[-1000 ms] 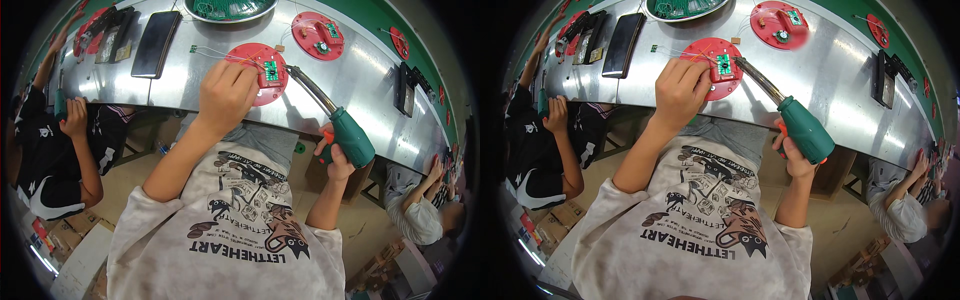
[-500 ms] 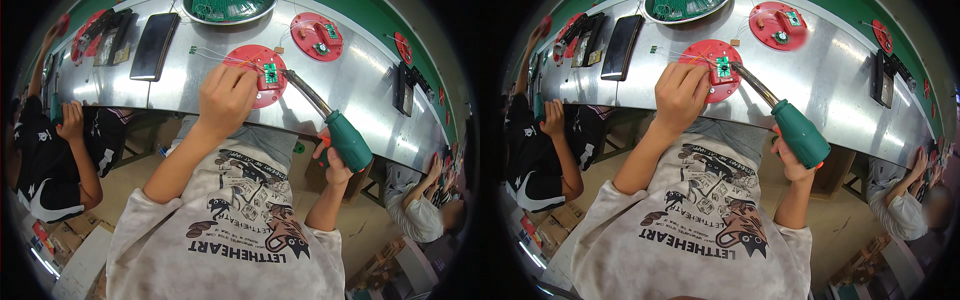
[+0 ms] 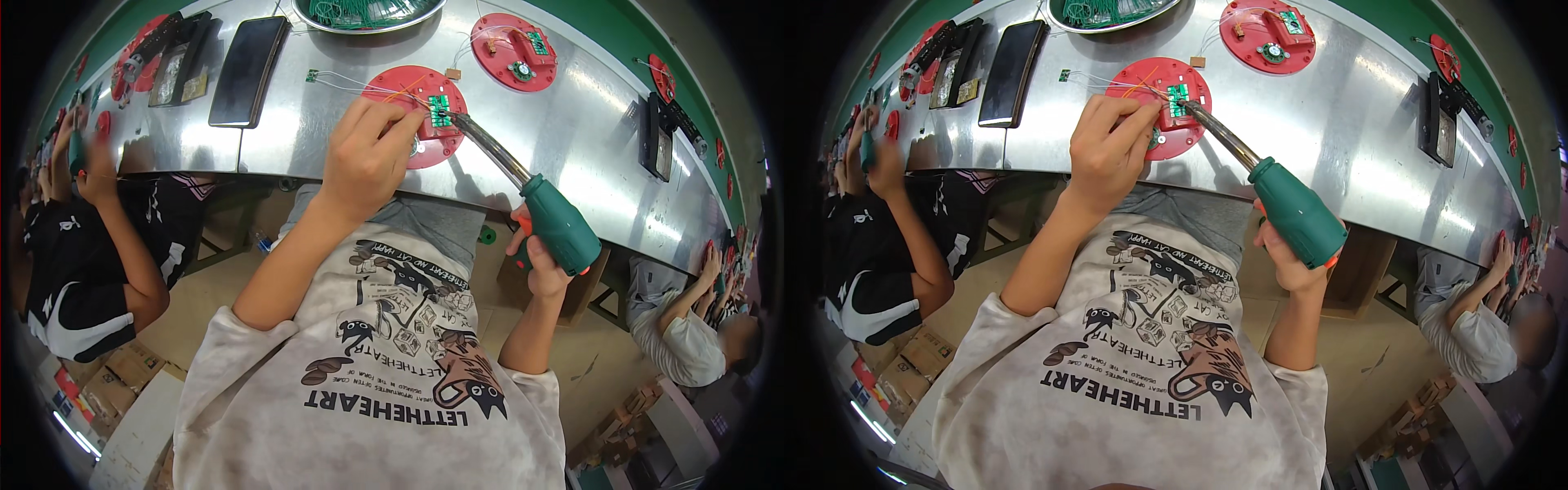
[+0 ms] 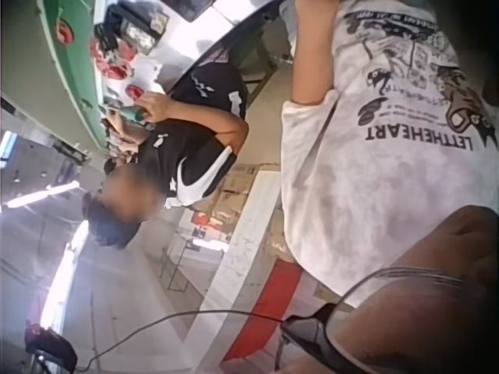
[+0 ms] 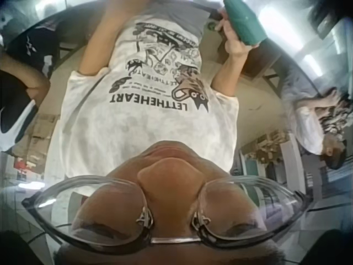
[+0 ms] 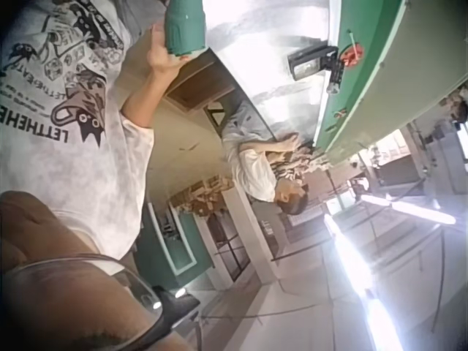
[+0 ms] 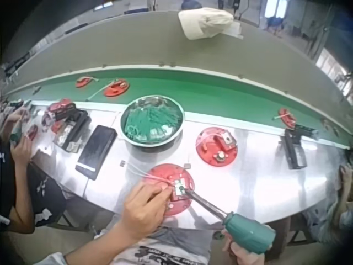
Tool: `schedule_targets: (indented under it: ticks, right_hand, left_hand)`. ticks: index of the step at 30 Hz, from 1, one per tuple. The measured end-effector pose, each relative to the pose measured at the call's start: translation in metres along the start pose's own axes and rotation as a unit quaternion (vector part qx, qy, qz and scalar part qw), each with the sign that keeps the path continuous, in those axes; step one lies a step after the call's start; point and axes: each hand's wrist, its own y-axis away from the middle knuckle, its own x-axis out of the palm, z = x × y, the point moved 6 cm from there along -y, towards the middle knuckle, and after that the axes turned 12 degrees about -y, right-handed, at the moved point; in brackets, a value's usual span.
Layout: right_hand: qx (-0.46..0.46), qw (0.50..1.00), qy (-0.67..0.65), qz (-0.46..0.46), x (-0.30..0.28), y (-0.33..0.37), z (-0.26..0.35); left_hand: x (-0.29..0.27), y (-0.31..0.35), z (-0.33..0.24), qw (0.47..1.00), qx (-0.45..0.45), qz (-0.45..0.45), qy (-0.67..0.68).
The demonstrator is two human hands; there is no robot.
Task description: Soldering small electronic components onto red circular circuit boards on a factory assembly line.
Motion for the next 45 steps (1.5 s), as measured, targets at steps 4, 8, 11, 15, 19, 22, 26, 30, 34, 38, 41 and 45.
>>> schedule_targets:
  ticks: [4, 8, 11, 15, 19, 22, 26, 30, 34, 38, 41, 45]
  right_hand:
    - [-0.003, 1.0, 0.006, 0.014, 0.003, -0.005, 0.0]
    - [0.018, 0.999, 0.007, 0.031, 0.004, -0.005, -0.004]
    - [0.033, 0.999, 0.007, 0.019, 0.002, -0.005, -0.003]
    - [0.079, 0.996, -0.032, -0.018, -0.004, -0.006, -0.007]
    - [0.075, 0.996, -0.043, -0.016, -0.003, -0.01, -0.006]
    - [0.025, 0.998, -0.052, -0.039, -0.005, -0.006, -0.001]
    - [-0.043, 0.995, -0.079, -0.053, -0.015, -0.006, 0.007]
    - [-0.047, 0.994, -0.075, -0.071, -0.015, -0.007, 0.006]
    - [-0.057, 0.995, -0.057, -0.066, -0.015, -0.011, 0.007]
    - [-0.077, 0.987, -0.081, -0.114, -0.025, -0.022, 0.009]
    - [-0.119, 0.979, -0.091, -0.136, -0.04, -0.035, 0.011]
    - [-0.117, 0.975, -0.102, -0.159, -0.056, -0.052, 0.004]
  left_hand:
    - [0.0, 0.0, 0.002, 1.0, 0.0, -0.009, 0.007]
    - [0.001, 0.002, 0.003, 1.0, 0.001, 0.0, 0.004]
    - [0.001, 0.001, 0.003, 1.0, -0.005, 0.007, 0.011]
    - [0.001, 0.0, 0.004, 1.0, -0.007, 0.007, 0.015]
    - [0.001, 0.001, 0.005, 1.0, -0.014, 0.013, 0.022]
    - [0.0, 0.0, 0.005, 0.999, -0.013, 0.005, 0.03]
    - [0.0, -0.001, 0.005, 0.999, -0.007, 0.008, 0.039]
    - [0.001, -0.001, 0.005, 0.999, -0.017, 0.019, 0.034]
    - [0.001, -0.002, 0.005, 0.999, -0.02, 0.028, 0.027]
    - [-0.001, -0.002, 0.004, 0.999, -0.022, 0.025, 0.002]
    - [-0.001, -0.002, 0.004, 0.999, -0.024, 0.027, -0.008]
    - [-0.002, -0.004, 0.004, 0.999, -0.042, 0.004, 0.001]
